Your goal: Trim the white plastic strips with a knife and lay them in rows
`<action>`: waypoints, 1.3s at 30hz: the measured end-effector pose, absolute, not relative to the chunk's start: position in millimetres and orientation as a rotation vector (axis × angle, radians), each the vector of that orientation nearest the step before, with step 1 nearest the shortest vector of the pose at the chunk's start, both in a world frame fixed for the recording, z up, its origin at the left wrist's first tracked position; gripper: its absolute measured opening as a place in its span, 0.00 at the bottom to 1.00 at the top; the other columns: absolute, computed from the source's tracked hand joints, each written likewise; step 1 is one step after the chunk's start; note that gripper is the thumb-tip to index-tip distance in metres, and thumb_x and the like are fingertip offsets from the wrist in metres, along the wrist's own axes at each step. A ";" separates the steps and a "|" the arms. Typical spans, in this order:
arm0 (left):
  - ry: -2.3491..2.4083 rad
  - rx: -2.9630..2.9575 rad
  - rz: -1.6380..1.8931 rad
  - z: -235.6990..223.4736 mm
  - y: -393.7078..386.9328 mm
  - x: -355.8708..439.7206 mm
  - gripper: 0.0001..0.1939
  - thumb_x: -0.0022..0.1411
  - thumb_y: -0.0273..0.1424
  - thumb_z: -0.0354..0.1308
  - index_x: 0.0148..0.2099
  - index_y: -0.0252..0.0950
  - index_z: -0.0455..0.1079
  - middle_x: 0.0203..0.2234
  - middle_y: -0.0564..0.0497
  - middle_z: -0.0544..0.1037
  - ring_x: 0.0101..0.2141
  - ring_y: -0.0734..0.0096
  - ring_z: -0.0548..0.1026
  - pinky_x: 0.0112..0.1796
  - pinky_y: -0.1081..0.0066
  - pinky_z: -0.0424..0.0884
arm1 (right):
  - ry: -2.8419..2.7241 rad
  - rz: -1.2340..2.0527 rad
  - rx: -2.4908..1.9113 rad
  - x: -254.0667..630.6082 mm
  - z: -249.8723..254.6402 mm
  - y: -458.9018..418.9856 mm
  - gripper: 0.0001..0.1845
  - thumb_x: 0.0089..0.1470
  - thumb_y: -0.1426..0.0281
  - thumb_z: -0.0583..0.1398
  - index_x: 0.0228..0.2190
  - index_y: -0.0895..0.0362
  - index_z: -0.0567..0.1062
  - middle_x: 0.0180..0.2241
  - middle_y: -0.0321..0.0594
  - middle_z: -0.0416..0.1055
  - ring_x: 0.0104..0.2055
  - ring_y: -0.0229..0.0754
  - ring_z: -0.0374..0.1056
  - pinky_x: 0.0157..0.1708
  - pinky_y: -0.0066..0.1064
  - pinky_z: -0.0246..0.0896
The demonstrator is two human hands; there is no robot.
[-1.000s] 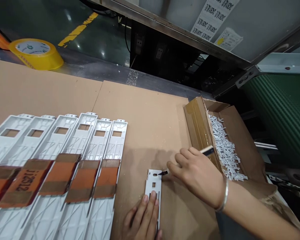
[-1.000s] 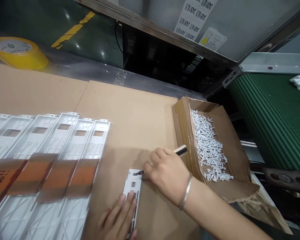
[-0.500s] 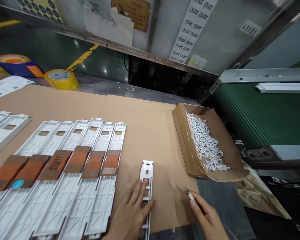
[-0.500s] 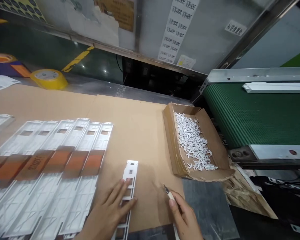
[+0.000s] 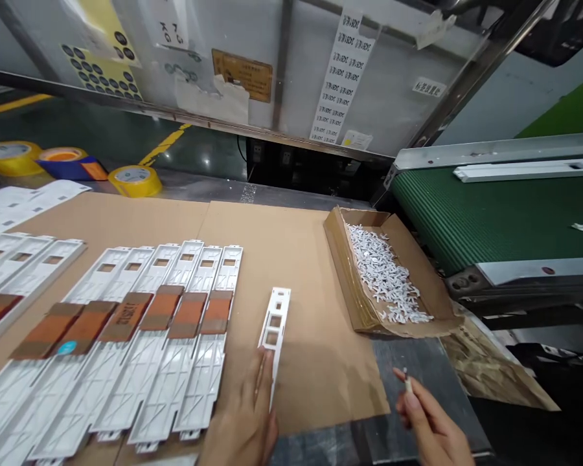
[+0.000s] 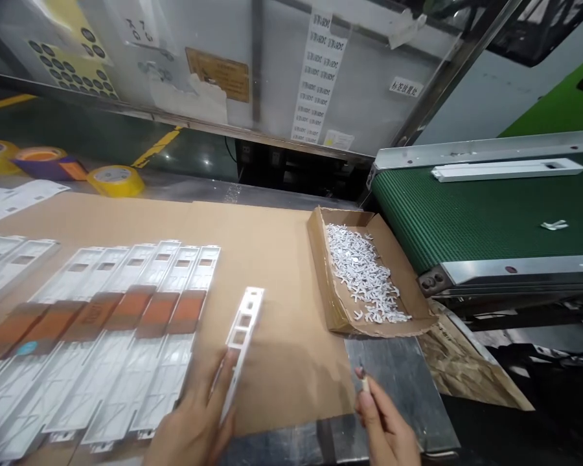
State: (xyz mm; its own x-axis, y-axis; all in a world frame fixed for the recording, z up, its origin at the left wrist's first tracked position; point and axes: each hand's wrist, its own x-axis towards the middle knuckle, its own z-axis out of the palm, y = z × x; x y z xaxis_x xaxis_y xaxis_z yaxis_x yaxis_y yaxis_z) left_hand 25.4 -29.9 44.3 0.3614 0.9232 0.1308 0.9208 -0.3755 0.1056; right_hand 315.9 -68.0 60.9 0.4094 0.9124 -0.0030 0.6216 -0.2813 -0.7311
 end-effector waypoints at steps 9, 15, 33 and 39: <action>1.805 2.504 0.161 8.6 -51.7 38.4 0.27 0.45 0.38 0.63 0.48 0.34 0.71 0.50 0.40 0.70 0.31 0.62 0.75 0.30 0.69 0.72 | -2.080 0.425 -1.754 216.4 32.8 -3.4 0.19 0.62 0.65 0.47 0.46 0.58 0.71 0.39 0.43 0.75 0.40 0.41 0.72 0.38 0.27 0.67; 1.701 2.431 0.229 14.3 -24.9 33.2 0.34 0.49 0.34 0.57 0.60 0.35 0.58 0.58 0.45 0.61 0.34 0.65 0.71 0.30 0.68 0.69 | -2.329 0.138 -1.781 197.8 37.6 29.7 0.19 0.63 0.64 0.44 0.43 0.54 0.72 0.27 0.37 0.72 0.27 0.40 0.70 0.24 0.28 0.59; 1.745 2.548 0.181 -3.2 -22.0 38.2 0.23 0.54 0.34 0.52 0.53 0.35 0.67 0.52 0.44 0.69 0.27 0.69 0.66 0.23 0.71 0.65 | -2.532 0.287 -1.680 187.3 40.1 57.3 0.18 0.63 0.67 0.44 0.41 0.53 0.73 0.29 0.37 0.73 0.30 0.38 0.68 0.30 0.28 0.54; 1.760 2.572 0.183 -3.4 -21.3 38.4 0.22 0.55 0.31 0.52 0.53 0.37 0.67 0.51 0.47 0.70 0.27 0.70 0.66 0.24 0.72 0.64 | -2.561 0.358 -1.691 188.1 40.8 59.8 0.16 0.63 0.69 0.45 0.41 0.53 0.71 0.31 0.37 0.73 0.31 0.39 0.69 0.31 0.27 0.56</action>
